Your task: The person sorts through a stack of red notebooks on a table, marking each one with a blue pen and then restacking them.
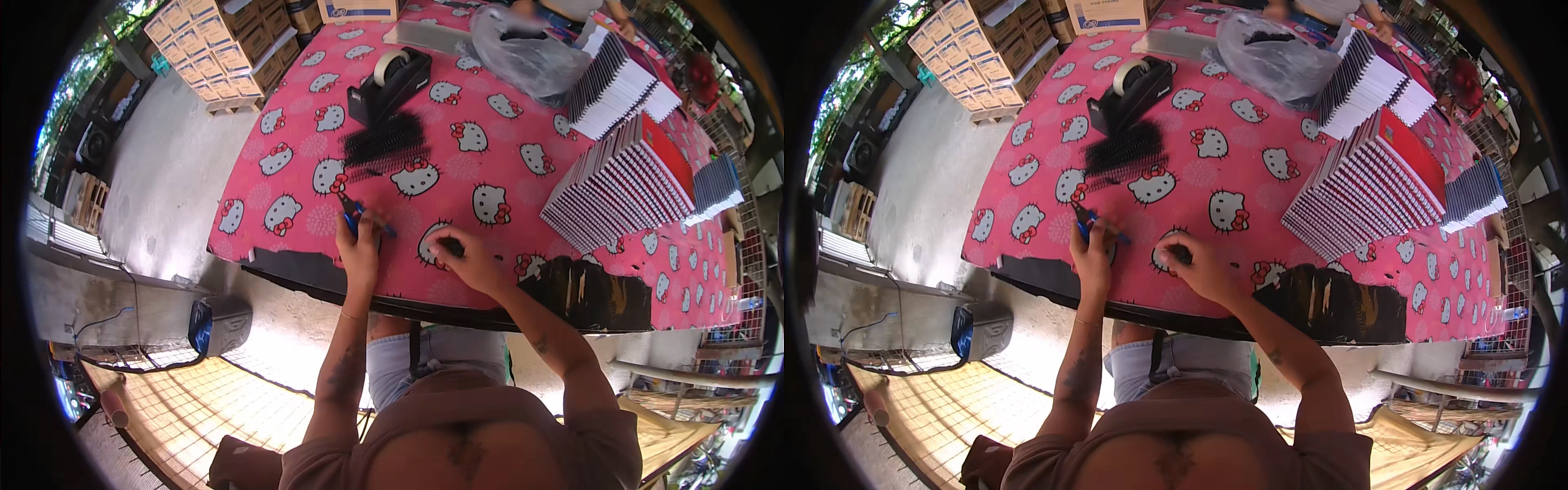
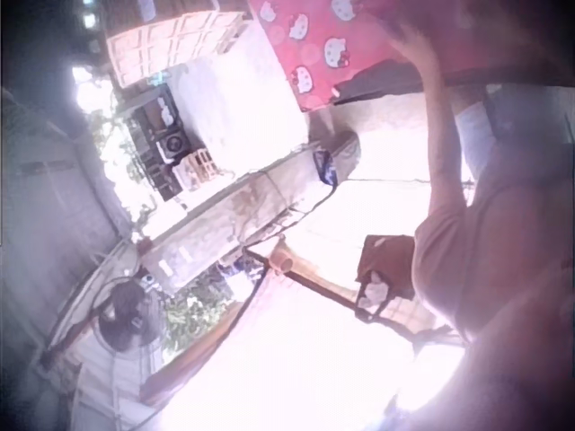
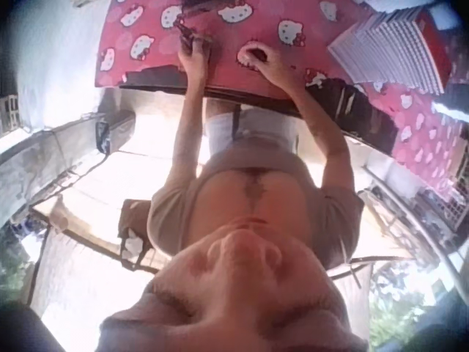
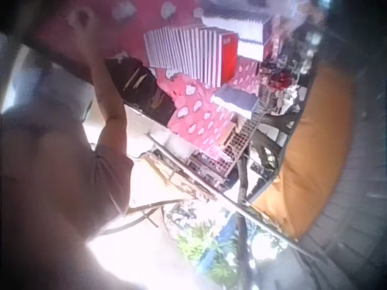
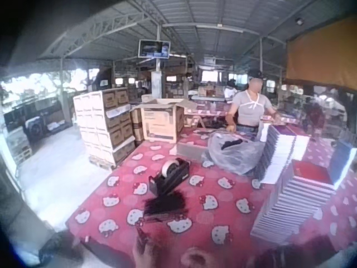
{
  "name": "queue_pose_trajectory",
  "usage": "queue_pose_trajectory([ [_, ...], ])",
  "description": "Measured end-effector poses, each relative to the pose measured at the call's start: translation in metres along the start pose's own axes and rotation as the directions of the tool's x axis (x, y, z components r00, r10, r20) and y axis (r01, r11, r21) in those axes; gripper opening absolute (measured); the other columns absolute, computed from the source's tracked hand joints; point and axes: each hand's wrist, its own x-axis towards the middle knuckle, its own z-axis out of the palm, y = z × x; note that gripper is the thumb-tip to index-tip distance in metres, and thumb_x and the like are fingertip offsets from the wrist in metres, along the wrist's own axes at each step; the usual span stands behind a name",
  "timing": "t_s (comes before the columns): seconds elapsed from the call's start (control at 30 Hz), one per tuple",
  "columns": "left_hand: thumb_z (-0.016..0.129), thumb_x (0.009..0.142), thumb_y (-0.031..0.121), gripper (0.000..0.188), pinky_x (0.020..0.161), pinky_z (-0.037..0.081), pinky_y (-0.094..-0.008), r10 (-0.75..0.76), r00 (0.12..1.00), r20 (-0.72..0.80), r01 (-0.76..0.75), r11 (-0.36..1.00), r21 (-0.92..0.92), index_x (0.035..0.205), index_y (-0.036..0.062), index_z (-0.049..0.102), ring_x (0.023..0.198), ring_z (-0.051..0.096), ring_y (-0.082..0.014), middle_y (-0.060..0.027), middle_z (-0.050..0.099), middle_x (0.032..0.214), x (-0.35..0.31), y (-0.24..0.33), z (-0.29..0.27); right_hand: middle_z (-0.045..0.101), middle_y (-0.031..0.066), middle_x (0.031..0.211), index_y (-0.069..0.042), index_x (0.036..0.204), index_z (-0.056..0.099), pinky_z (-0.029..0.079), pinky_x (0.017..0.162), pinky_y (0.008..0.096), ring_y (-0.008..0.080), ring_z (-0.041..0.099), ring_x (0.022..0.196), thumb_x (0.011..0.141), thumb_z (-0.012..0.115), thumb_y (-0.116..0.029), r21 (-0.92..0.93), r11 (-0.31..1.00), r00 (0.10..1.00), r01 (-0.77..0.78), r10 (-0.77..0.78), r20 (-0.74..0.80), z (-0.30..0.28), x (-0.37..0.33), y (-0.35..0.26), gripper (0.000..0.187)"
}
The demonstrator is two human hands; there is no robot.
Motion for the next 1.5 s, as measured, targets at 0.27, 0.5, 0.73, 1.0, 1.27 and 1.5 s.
queue_pose_trajectory([
  [0.27,0.054,0.094,0.012,0.012,0.059,0.041,-0.0225,0.070,0.997,0.024,-0.072,0.993,0.096,0.095,0.0012,0.052,0.068,0.052,-0.0062,-0.0019,0.060,0.076,-0.003,-0.012,-0.006,0.056,0.0026,0.087,-0.012,0.096,0.057,0.047,0.074,0.0327,0.0189,0.058,0.082,0.085,0.067,-0.025,0.936,0.352,0.909,0.028,0.381,-0.170,-0.069,0.098,-0.021,0.020],
  [0.5,0.053,0.094,0.010,0.019,0.066,0.046,-0.0250,0.056,0.995,0.085,-0.062,0.996,0.071,0.109,-0.0010,0.049,0.073,0.056,-0.0106,-0.0058,0.061,0.084,0.005,-0.018,-0.009,0.046,0.0123,0.118,-0.009,0.123,0.046,0.034,0.101,0.0542,0.0299,0.044,0.117,0.085,0.065,-0.037,0.905,0.161,0.869,0.394,0.257,-0.423,-0.193,0.286,-0.100,0.050],
  [0.73,0.051,0.094,0.009,0.023,0.071,0.051,-0.0276,-0.012,0.995,0.101,0.014,1.000,-0.021,0.113,-0.0029,0.047,0.076,0.059,-0.0131,-0.0084,0.061,0.085,0.000,-0.003,0.017,0.056,0.0056,0.107,-0.018,0.118,0.055,0.044,0.093,0.0470,0.0220,0.056,0.100,0.087,0.063,-0.027,0.857,0.415,0.863,0.306,0.260,-0.434,-0.189,0.272,-0.006,0.034],
  [1.0,0.043,0.097,0.013,0.019,0.065,0.048,-0.0253,-0.023,0.991,0.135,0.021,1.000,0.018,0.110,0.0002,0.046,0.073,0.055,-0.0110,-0.0069,0.059,0.088,-0.005,-0.010,-0.009,0.060,0.0017,0.107,-0.010,0.112,0.057,0.048,0.083,0.0326,0.0150,0.058,0.101,0.091,0.060,-0.022,0.442,0.897,0.987,0.019,0.053,-0.149,-0.071,0.078,-0.066,0.024],
  [1.27,0.046,0.098,0.020,0.030,0.083,0.051,-0.0320,-0.001,0.812,0.583,-0.066,0.993,0.094,0.119,-0.0009,0.048,0.093,0.060,-0.0175,-0.0080,0.060,0.098,-0.032,0.059,0.082,0.057,0.0130,0.121,-0.006,0.118,0.059,0.038,0.099,0.0411,0.0292,0.052,0.116,0.082,0.065,-0.015,-0.726,0.562,0.803,0.397,-0.596,-0.021,-0.177,-0.085,-0.257,0.038],
  [1.5,0.045,0.098,0.029,0.038,0.080,0.053,-0.0349,-0.055,0.617,0.785,0.231,0.966,-0.114,0.121,-0.0016,0.052,0.090,0.067,-0.0259,-0.0146,0.066,0.102,-0.061,0.089,0.213,0.042,0.0134,0.143,-0.019,0.131,0.053,0.025,0.111,0.0428,0.0335,0.028,0.138,0.082,0.068,-0.033,-0.915,0.207,0.918,0.347,-0.277,0.286,-0.262,-0.036,-0.251,0.053],
])
